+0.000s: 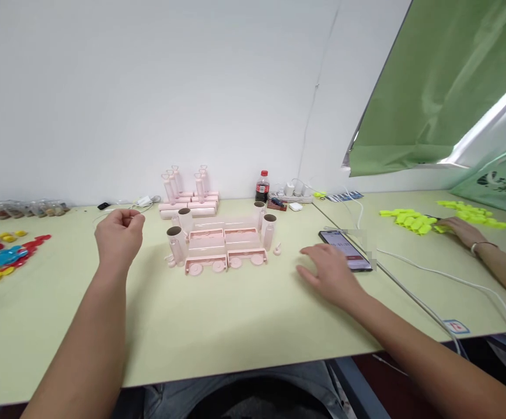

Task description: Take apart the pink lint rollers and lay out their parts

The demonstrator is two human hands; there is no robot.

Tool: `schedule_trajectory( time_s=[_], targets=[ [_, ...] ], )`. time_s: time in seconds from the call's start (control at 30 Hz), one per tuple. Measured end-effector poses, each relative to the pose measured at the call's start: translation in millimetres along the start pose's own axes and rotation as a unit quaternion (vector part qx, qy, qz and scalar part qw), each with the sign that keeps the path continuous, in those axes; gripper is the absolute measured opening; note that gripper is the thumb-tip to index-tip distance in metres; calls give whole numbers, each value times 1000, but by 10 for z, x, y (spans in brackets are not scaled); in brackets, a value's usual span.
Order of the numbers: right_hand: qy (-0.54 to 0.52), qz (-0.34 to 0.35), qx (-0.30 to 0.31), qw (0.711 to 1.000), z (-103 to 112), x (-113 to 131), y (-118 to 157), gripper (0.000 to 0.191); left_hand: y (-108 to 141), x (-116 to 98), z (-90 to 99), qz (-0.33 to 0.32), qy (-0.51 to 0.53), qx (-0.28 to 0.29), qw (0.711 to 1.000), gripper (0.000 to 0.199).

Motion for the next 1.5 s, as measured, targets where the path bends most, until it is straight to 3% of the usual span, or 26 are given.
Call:
schedule_trajectory(
  time_s=[0.13,0.23,1.03,1.5],
  targets=[
    [133,-138,11,981,-129,-763,283,58,56,-96,4,-17,41,-21,999,17],
    [158,-172,28,972,-186,-970,424,67,81,-131,6,-26,50,-22,998,18],
    [133,-191,32,972,-247,-993,448,64,101,-150,-29,-94,69,-22,993,17],
    [91,-195,20,976,-263,-1002,447,60,144,-195,-12,-88,74,-17,993,18]
  ],
)
Point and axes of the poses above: each hand's wrist, its own y-axis away from the middle knuckle, its own z-axis out of the back of the hand, x = y × z, the point moved 4 cm from there along -y, towards the middle knuckle, and after that the axes turned 13 degrees about y, right-handed, at the moved point
